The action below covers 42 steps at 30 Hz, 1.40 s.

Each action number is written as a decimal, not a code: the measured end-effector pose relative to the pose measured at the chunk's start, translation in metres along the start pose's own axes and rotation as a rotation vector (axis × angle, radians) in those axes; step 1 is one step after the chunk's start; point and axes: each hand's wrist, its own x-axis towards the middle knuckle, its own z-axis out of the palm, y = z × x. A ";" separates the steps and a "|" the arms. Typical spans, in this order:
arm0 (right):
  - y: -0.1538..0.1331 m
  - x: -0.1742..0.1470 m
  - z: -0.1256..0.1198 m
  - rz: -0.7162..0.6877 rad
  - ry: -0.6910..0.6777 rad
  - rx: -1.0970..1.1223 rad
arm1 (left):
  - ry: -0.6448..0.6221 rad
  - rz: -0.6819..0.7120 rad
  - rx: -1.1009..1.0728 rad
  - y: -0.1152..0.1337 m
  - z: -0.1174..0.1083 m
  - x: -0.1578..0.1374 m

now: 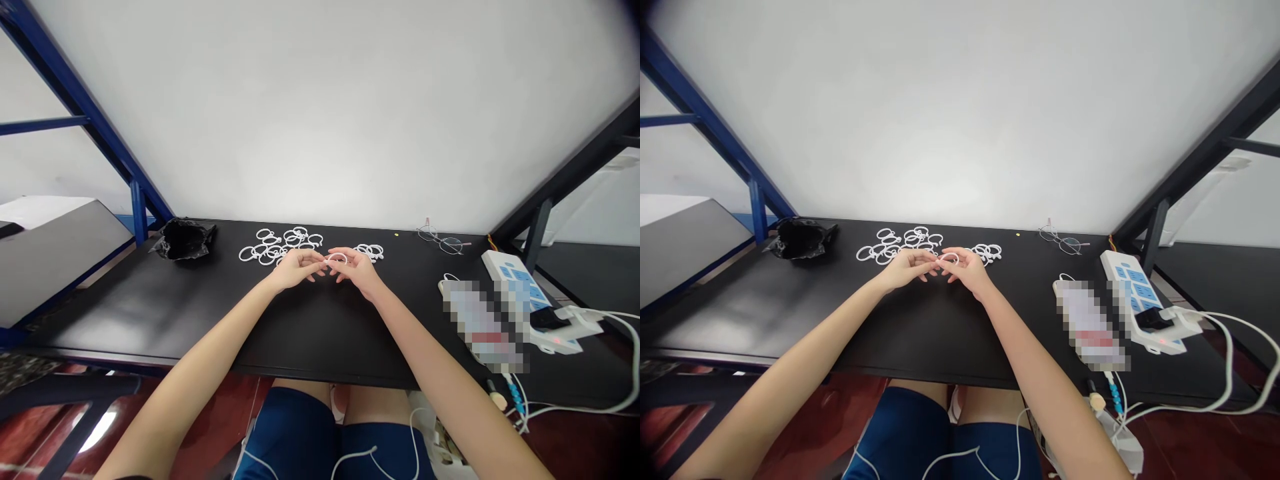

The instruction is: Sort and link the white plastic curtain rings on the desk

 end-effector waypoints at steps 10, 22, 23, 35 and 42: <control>0.003 -0.008 0.005 -0.180 -0.069 -0.566 | 0.009 0.033 -0.006 -0.003 0.004 0.001; 0.001 -0.010 0.007 -0.200 -0.095 -0.627 | -0.016 0.000 -0.074 0.000 0.004 0.000; 0.000 -0.011 0.007 -0.221 -0.100 -0.645 | -0.028 -0.012 -0.084 0.001 0.004 0.000; -0.002 -0.017 0.009 -0.296 -0.097 -0.946 | -0.043 -0.098 -0.169 -0.002 0.004 0.000; -0.002 -0.018 0.013 -0.260 -0.099 -1.014 | -0.035 -0.164 -0.275 -0.004 0.004 0.000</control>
